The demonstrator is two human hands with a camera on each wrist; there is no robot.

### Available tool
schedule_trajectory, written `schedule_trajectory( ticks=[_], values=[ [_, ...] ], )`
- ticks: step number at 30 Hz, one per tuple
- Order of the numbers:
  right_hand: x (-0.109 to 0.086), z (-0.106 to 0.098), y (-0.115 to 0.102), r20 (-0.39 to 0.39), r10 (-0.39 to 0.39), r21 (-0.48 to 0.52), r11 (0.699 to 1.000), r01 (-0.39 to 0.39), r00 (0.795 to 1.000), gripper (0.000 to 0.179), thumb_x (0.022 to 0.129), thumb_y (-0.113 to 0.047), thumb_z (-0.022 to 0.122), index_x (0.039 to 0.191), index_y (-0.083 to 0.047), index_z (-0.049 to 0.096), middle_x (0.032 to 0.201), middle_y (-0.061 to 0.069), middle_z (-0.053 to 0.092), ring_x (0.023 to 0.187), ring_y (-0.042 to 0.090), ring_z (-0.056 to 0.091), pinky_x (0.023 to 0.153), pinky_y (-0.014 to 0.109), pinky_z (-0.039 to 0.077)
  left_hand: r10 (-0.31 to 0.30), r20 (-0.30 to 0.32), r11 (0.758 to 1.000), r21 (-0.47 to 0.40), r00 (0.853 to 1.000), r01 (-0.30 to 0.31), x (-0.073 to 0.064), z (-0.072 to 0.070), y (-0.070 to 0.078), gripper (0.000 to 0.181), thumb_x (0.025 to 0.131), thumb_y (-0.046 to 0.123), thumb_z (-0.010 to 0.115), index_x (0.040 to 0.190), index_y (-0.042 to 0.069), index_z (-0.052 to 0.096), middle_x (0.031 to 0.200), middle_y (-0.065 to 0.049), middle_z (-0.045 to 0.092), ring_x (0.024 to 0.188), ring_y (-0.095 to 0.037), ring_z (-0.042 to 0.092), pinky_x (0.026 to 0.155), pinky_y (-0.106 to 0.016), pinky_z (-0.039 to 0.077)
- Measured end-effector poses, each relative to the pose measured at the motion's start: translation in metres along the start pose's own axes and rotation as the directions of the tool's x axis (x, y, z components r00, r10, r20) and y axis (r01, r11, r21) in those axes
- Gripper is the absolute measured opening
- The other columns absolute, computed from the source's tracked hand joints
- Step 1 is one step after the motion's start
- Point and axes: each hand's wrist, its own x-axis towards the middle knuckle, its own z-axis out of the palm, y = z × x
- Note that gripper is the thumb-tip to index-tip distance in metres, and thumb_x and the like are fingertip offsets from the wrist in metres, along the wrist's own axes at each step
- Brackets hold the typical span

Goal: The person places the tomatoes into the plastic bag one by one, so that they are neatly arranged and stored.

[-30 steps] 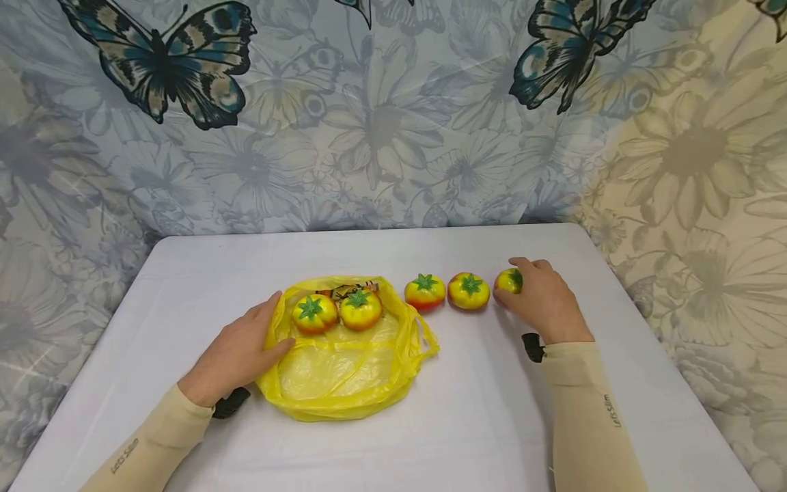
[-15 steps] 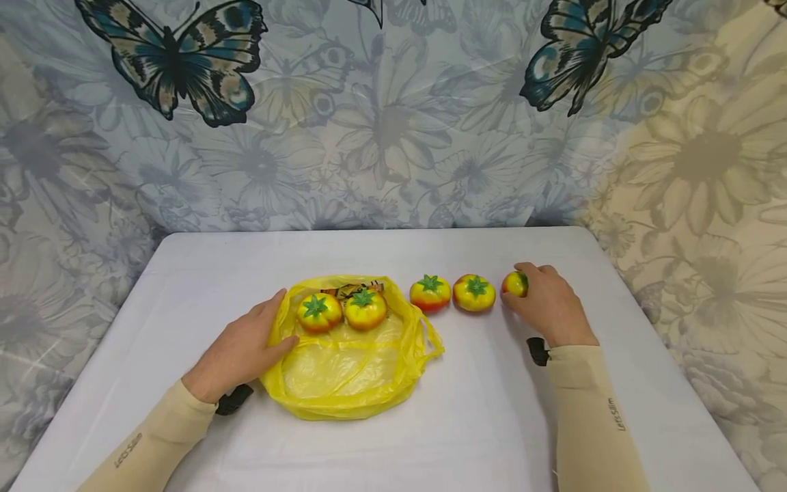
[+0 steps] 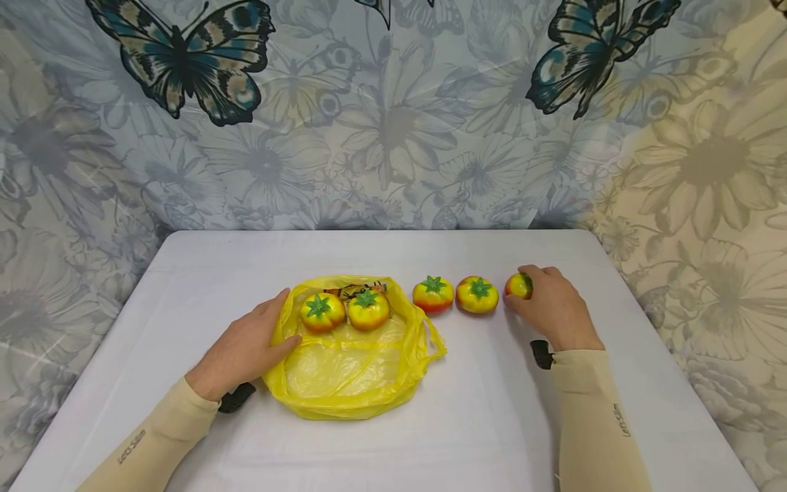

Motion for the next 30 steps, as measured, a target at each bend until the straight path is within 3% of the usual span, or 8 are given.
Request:
schedule_trajectory(
  ticks=[6, 15, 23, 30],
  values=[
    [-0.002, -0.004, -0.002, -0.036, -0.026, -0.015, 1.0, 0.025, 0.999, 0.07, 0.1, -0.04, 0.076, 0.15, 0.002, 0.053, 0.139, 0.039, 0.053, 0.12, 0.058, 0.056, 0.103, 0.078, 0.047, 0.009, -0.005, 1.0, 0.0, 1.0, -0.009, 0.0, 0.0, 0.0, 0.089, 0.104, 0.035, 0.071, 0.169, -0.003, 0.025, 0.159, -0.034, 0.05, 0.135, -0.052, 0.06, 0.114, -0.064, 0.05],
    [-0.013, -0.017, -0.022, -0.059, -0.069, -0.012, 0.998, 0.068, 0.996, 0.068, 0.101, -0.036, 0.075, 0.155, -0.002, 0.052, 0.15, 0.038, 0.048, 0.125, 0.059, 0.054, 0.103, 0.079, 0.046, 0.015, -0.015, 1.0, 0.009, 1.0, -0.015, -0.001, -0.001, 0.002, 0.086, 0.104, 0.033, 0.071, 0.169, -0.004, 0.028, 0.157, -0.034, 0.052, 0.133, -0.052, 0.062, 0.113, -0.063, 0.052],
    [-0.032, -0.022, -0.058, -0.051, -0.136, -0.011, 0.991, 0.135, 0.989, 0.069, 0.101, -0.033, 0.076, 0.158, -0.005, 0.05, 0.156, 0.036, 0.046, 0.133, 0.06, 0.052, 0.105, 0.078, 0.046, 0.01, -0.007, 1.0, 0.0, 1.0, -0.01, -0.002, 0.001, 0.0, 0.087, 0.104, 0.034, 0.071, 0.169, -0.002, 0.027, 0.158, -0.033, 0.051, 0.134, -0.05, 0.062, 0.114, -0.062, 0.051],
    [-0.045, -0.021, -0.106, -0.086, -0.226, -0.016, 0.974, 0.226, 0.97, 0.066, 0.099, -0.029, 0.08, 0.156, -0.009, 0.054, 0.155, 0.028, 0.051, 0.132, 0.053, 0.056, 0.104, 0.074, 0.05, 0.021, -0.013, 1.0, -0.007, 1.0, -0.021, 0.002, 0.0, -0.002, 0.089, 0.104, 0.035, 0.071, 0.17, -0.002, 0.025, 0.159, -0.035, 0.05, 0.134, -0.052, 0.062, 0.114, -0.062, 0.052]
  ],
)
